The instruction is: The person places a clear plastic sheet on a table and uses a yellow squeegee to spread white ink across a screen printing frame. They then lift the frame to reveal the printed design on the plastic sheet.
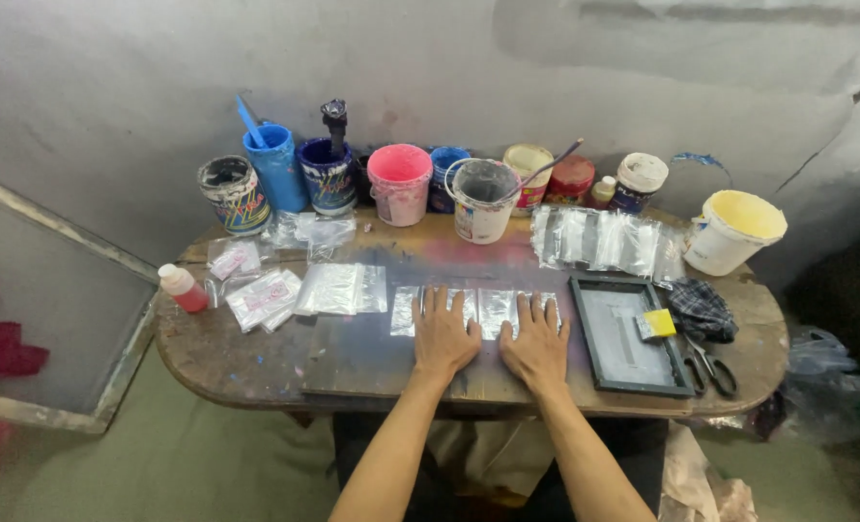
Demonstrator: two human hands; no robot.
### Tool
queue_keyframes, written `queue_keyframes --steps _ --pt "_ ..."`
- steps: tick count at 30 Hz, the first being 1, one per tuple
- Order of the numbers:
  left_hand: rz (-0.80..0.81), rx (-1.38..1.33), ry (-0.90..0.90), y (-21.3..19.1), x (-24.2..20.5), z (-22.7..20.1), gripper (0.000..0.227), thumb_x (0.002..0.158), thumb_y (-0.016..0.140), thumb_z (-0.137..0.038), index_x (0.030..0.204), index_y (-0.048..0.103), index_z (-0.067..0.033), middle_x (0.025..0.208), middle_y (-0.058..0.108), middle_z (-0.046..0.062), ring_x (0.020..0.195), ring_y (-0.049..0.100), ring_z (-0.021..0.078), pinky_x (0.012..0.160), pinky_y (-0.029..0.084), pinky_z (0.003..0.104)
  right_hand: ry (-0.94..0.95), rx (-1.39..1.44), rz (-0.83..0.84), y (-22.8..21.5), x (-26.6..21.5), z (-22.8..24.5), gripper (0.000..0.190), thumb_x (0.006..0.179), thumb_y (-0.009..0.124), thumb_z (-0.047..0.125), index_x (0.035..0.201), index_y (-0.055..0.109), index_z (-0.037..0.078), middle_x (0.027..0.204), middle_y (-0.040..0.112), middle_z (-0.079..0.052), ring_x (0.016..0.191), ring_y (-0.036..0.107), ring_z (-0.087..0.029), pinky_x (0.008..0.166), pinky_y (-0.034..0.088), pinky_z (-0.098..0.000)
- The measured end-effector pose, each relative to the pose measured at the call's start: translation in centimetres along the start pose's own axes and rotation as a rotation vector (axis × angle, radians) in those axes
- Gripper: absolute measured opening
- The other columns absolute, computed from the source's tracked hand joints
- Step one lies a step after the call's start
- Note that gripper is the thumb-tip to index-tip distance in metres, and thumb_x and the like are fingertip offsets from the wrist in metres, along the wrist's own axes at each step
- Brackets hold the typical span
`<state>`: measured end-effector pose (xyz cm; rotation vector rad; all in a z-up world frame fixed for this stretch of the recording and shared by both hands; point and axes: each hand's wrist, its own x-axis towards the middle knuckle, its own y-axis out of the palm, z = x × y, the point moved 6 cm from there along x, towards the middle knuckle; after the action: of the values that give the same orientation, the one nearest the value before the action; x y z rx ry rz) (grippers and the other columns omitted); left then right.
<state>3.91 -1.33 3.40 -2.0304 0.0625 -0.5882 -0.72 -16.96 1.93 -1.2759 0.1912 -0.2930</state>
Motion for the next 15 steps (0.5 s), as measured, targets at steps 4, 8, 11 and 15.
queue_keyframes --steps 4,8,11,15 --pt "-0.015 -0.005 -0.007 0.3 -0.2 0.2 0.056 0.082 0.056 -0.030 0.131 0.065 -0.0052 0.135 0.060 0.025 0.138 0.049 0.0453 0.112 0.030 0.065 0.004 -0.002 0.003 -0.1 0.0 0.0 0.070 0.095 0.039 0.045 0.159 0.040 0.015 0.165 0.035 -0.018 0.157 0.022 -0.038 0.122 0.019 -0.0605" --pt "-0.015 -0.021 -0.013 -0.3 -0.1 0.1 0.055 0.083 0.056 -0.030 0.132 0.064 -0.0051 0.136 0.059 0.024 0.137 0.048 0.0454 0.112 0.030 0.065 0.017 0.004 0.012 -0.2 0.1 0.3 0.071 0.095 0.040 0.046 0.158 0.041 0.014 0.165 0.034 -0.021 0.157 0.022 -0.039 0.122 0.019 -0.0603" --pt "-0.026 -0.023 0.003 0.3 0.1 0.1 0.054 0.084 0.057 -0.029 0.133 0.063 -0.0053 0.139 0.057 0.024 0.139 0.044 0.0460 0.114 0.028 0.065 0.048 0.046 0.024 -0.3 0.4 0.0 0.070 0.095 0.039 0.045 0.159 0.035 0.016 0.166 0.027 -0.020 0.157 0.017 -0.037 0.124 0.012 -0.0585" --pt "0.022 -0.040 -0.007 1.2 0.5 0.7 0.056 0.087 0.056 -0.029 0.136 0.059 -0.0042 0.146 0.051 0.025 0.143 0.035 0.0481 0.118 0.020 0.067 0.081 0.087 0.054 0.3 1.0 -0.1 0.070 0.094 0.037 0.045 0.160 0.029 0.020 0.168 0.020 -0.015 0.158 0.010 -0.032 0.126 0.004 -0.0545"
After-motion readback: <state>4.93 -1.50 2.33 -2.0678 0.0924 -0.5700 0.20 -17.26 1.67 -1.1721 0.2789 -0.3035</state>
